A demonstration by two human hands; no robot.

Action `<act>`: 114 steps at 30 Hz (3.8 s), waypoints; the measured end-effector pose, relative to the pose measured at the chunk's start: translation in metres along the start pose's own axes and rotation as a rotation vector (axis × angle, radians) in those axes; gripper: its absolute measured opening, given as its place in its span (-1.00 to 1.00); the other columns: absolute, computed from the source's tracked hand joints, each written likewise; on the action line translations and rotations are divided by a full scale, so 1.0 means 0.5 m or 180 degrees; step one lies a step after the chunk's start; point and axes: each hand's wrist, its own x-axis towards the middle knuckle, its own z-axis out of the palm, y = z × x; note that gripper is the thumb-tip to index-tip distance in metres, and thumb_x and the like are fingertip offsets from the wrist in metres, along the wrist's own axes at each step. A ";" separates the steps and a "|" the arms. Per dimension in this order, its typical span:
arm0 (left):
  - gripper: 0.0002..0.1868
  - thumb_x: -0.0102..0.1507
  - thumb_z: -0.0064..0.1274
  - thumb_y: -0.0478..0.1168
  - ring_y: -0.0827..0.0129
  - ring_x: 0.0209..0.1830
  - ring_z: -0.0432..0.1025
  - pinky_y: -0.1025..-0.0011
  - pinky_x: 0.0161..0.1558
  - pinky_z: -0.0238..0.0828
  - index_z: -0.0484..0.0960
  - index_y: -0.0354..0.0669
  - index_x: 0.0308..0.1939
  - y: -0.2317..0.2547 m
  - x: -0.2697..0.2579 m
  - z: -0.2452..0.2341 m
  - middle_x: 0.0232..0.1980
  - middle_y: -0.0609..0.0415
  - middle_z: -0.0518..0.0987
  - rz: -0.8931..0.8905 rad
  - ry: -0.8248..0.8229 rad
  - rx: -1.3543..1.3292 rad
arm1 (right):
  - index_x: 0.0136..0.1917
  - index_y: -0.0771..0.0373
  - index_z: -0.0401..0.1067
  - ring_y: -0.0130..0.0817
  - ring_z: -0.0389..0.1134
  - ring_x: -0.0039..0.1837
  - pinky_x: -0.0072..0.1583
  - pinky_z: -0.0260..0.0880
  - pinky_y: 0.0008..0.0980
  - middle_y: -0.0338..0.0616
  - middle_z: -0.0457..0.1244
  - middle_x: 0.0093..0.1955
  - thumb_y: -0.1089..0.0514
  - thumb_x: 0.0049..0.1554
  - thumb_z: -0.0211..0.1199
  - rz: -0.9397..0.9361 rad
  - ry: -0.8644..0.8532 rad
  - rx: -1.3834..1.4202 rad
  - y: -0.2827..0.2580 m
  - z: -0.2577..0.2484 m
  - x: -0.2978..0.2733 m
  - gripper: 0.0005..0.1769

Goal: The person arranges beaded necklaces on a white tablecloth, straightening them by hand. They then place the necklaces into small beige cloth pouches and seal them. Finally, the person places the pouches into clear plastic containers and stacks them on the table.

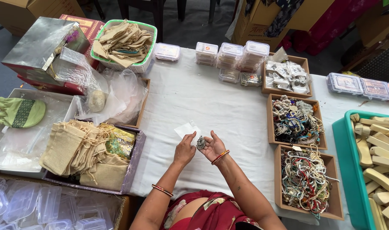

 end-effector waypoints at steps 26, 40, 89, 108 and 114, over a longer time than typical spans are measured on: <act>-0.59 0.25 -0.24 -0.34 0.45 -0.38 0.61 0.41 -0.27 0.57 0.71 -0.14 0.02 0.143 0.152 -0.132 -0.07 0.10 0.73 -0.0340 -0.1080 -0.0911 | -0.03 0.13 0.49 -0.20 0.43 0.20 0.18 0.46 -0.27 -0.14 0.38 0.17 0.13 0.08 0.43 -0.2560 0.0277 -0.6098 -0.202 0.073 -0.095 -0.80; -0.57 0.14 0.01 -0.33 0.35 -0.41 0.55 0.36 -0.14 0.54 0.70 -0.03 0.08 0.141 0.104 -0.065 0.18 0.23 0.62 -0.0078 -0.0553 -0.0421 | -0.11 0.30 0.41 -0.31 0.48 -0.18 -0.14 0.52 -0.38 -0.10 0.30 -0.06 0.25 0.07 0.40 -0.3440 0.1004 -0.4956 -0.127 0.070 -0.103 -0.81; -0.81 0.34 0.04 -0.01 0.34 -0.23 0.54 0.27 -0.08 0.42 0.68 0.05 -0.20 -0.069 0.048 -0.014 -0.34 0.26 0.69 0.0258 -0.0297 0.0002 | -0.03 0.28 0.48 -0.20 0.44 -0.20 -0.07 0.41 -0.30 -0.09 0.39 -0.27 0.12 0.26 0.19 -0.2330 0.0544 -0.4552 -0.019 -0.117 0.014 -0.83; -0.56 0.30 0.07 0.19 0.06 -0.33 0.62 0.15 -0.33 0.53 0.50 0.11 0.14 -0.075 0.124 0.054 -0.37 -0.05 0.69 -0.0690 0.0080 0.0940 | 0.68 0.14 -0.35 -0.23 -0.50 0.72 0.62 -0.59 -0.13 -0.12 -0.46 0.74 -0.55 0.21 -0.22 -0.1759 0.0296 -0.7864 0.050 -0.039 0.045 0.06; -0.56 0.31 0.09 0.06 0.04 -0.11 0.58 0.13 -0.15 0.51 0.46 0.09 0.23 -0.075 0.092 0.060 -0.17 -0.08 0.69 -0.0608 0.0084 0.0944 | 0.68 0.16 -0.31 -0.20 -0.48 0.73 0.61 -0.54 -0.12 -0.09 -0.42 0.75 -0.47 0.26 -0.18 -0.2281 0.0178 -0.7857 0.063 -0.086 0.056 0.00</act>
